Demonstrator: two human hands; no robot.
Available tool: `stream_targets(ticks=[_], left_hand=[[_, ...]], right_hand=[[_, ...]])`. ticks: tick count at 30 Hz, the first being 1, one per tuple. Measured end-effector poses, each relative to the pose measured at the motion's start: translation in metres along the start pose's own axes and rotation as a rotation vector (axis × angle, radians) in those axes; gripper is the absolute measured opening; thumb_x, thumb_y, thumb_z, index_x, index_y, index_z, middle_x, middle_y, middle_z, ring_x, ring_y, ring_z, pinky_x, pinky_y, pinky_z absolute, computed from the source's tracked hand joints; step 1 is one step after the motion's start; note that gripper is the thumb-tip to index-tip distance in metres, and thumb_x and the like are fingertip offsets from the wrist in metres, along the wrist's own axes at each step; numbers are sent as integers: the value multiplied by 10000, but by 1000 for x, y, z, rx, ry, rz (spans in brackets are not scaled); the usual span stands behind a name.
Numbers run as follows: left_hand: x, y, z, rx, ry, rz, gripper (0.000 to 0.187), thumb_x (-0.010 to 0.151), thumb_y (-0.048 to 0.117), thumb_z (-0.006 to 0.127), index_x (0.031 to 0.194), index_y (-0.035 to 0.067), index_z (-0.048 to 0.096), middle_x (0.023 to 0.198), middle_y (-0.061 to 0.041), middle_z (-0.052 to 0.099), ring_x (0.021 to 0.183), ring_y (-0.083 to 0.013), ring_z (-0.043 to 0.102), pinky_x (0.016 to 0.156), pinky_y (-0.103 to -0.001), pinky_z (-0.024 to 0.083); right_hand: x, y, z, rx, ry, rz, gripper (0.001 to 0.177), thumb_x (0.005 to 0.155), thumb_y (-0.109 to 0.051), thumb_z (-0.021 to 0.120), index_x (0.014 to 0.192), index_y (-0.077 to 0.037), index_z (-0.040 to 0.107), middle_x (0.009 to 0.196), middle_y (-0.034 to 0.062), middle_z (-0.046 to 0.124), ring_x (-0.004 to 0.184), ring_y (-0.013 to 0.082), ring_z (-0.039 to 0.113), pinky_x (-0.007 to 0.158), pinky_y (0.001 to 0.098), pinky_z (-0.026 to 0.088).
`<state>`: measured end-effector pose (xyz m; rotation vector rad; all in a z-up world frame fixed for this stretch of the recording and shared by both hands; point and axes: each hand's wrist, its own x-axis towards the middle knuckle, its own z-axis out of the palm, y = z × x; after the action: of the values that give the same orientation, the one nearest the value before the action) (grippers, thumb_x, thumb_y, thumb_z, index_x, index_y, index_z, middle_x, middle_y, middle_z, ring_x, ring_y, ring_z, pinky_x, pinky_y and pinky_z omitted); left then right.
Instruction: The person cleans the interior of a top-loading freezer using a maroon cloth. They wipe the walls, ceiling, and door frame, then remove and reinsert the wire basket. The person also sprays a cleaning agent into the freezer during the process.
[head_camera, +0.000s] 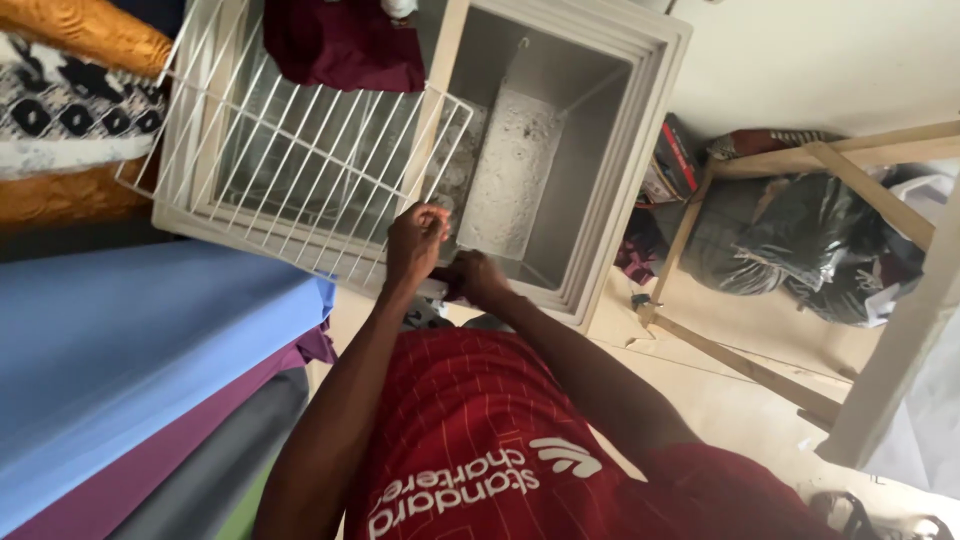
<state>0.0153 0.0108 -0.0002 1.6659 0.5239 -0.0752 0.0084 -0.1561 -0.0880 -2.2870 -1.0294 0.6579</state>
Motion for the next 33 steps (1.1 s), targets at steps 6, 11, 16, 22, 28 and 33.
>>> stream_targets(ticks=[6,11,16,22,28,33], left_hand=[[7,10,14,17,-66,65,128,995,109,640,1028,1,699,849,-64,744,720,-117,708,675,-253,572],[19,12,40,41,-123,113,126,981,105,626,1006,1,693,808,-56,739,713,-118,709,668,-262,561],[21,27,61,79,-172,106,129,974,120,623,1000,17,697,807,-47,734,711,-115,712,663,-273,566],[20,37,63,144,-189,114,141,970,137,632,1017,28,707,819,-59,737,730,-136,724,679,-288,563],[13,30,81,168,-246,81,160,949,129,626,1034,31,720,856,-67,756,743,-154,734,694,-303,573],[3,31,117,278,-316,76,166,938,148,644,1023,45,742,904,-76,762,786,-191,730,715,-316,564]], right_hand=[[-59,14,-43,-55,-265,386,432,868,-299,744,1254,-490,712,997,10,759,912,231,732,819,411,584],[-118,35,-60,-121,-70,398,416,685,-211,867,1078,-328,798,1020,41,742,1011,285,692,848,432,569],[-134,28,-75,-701,-294,306,320,633,-248,894,916,-147,786,1022,55,716,1063,269,662,841,395,564],[-132,62,-166,-220,-589,794,429,924,-519,698,975,-109,816,814,67,773,790,221,755,616,354,566],[-199,115,-233,1411,309,763,330,975,-140,541,1263,-61,682,935,123,813,732,233,768,579,322,575],[-192,118,-197,10,509,1093,294,924,-84,694,1198,-111,796,1014,179,768,891,299,770,778,379,569]])
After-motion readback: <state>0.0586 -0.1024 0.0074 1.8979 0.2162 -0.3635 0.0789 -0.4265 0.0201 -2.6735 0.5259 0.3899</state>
